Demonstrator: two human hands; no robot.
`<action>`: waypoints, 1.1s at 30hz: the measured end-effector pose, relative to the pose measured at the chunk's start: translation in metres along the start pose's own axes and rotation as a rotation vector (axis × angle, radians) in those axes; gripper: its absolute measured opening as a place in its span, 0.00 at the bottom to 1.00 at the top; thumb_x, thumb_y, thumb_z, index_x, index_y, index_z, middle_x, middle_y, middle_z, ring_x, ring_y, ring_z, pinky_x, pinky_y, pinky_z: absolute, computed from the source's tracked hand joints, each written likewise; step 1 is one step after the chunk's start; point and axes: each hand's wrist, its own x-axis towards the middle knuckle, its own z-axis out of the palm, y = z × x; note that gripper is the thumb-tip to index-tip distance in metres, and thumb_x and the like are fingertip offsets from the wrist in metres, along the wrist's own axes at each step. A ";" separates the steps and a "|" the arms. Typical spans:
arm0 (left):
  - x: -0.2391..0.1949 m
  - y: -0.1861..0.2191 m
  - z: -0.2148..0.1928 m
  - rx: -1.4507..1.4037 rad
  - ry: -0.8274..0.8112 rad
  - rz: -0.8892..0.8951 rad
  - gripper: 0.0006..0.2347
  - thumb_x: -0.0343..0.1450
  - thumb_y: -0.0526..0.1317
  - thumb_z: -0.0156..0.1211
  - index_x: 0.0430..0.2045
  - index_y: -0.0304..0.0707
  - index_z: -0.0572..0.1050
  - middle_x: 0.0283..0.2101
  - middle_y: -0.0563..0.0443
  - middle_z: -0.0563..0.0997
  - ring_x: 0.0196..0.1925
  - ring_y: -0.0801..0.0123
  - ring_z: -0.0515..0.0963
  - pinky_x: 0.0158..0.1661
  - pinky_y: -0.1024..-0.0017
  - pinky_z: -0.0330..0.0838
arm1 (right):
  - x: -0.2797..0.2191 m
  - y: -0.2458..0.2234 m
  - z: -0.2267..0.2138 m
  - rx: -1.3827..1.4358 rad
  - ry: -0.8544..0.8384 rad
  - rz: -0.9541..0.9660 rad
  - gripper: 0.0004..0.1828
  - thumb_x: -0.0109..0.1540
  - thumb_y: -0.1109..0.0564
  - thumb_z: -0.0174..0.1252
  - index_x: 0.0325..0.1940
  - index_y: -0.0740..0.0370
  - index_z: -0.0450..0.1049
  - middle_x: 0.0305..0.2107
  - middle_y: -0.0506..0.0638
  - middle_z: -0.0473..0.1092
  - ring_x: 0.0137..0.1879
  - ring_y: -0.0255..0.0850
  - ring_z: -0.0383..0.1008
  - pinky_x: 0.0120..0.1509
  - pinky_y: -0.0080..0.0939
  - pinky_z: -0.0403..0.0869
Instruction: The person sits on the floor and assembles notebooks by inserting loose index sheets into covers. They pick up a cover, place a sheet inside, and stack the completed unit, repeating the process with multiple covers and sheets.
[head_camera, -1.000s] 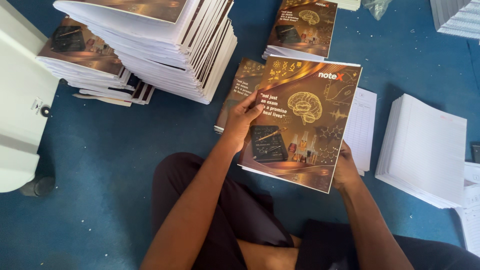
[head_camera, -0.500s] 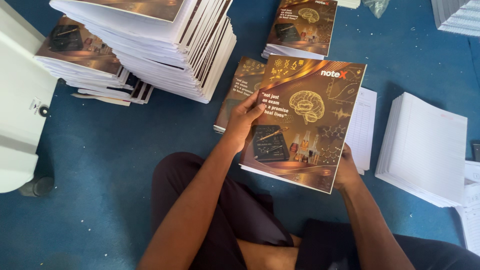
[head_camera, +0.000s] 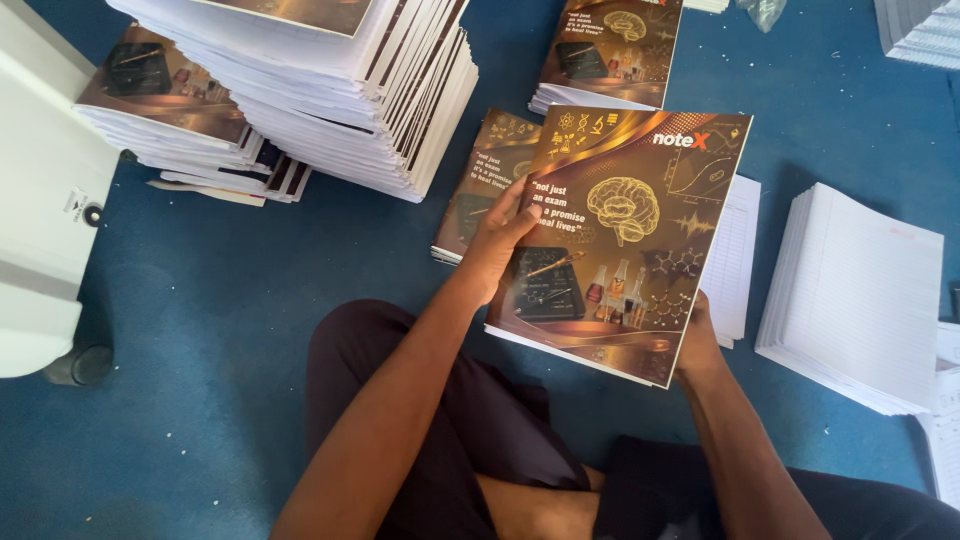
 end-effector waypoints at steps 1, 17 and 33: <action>0.000 -0.002 0.000 0.006 -0.012 0.012 0.27 0.72 0.44 0.61 0.68 0.44 0.63 0.58 0.51 0.77 0.60 0.70 0.75 0.59 0.71 0.68 | 0.000 0.002 -0.001 -0.004 0.087 0.038 0.20 0.59 0.68 0.59 0.55 0.60 0.66 0.39 0.52 0.74 0.39 0.41 0.80 0.37 0.39 0.83; 0.012 -0.035 -0.014 0.089 0.077 -0.055 0.14 0.75 0.43 0.57 0.49 0.33 0.77 0.43 0.53 0.82 0.45 0.73 0.79 0.48 0.72 0.72 | 0.006 -0.024 0.004 -0.005 -0.057 0.097 0.22 0.62 0.67 0.56 0.61 0.66 0.69 0.43 0.55 0.75 0.41 0.42 0.80 0.40 0.37 0.82; 0.016 -0.027 -0.021 0.051 0.077 0.043 0.12 0.76 0.42 0.57 0.47 0.31 0.78 0.43 0.51 0.83 0.43 0.76 0.80 0.45 0.75 0.74 | -0.030 -0.104 0.067 0.050 0.059 0.187 0.32 0.65 0.50 0.48 0.73 0.65 0.59 0.51 0.59 0.73 0.51 0.46 0.78 0.51 0.43 0.78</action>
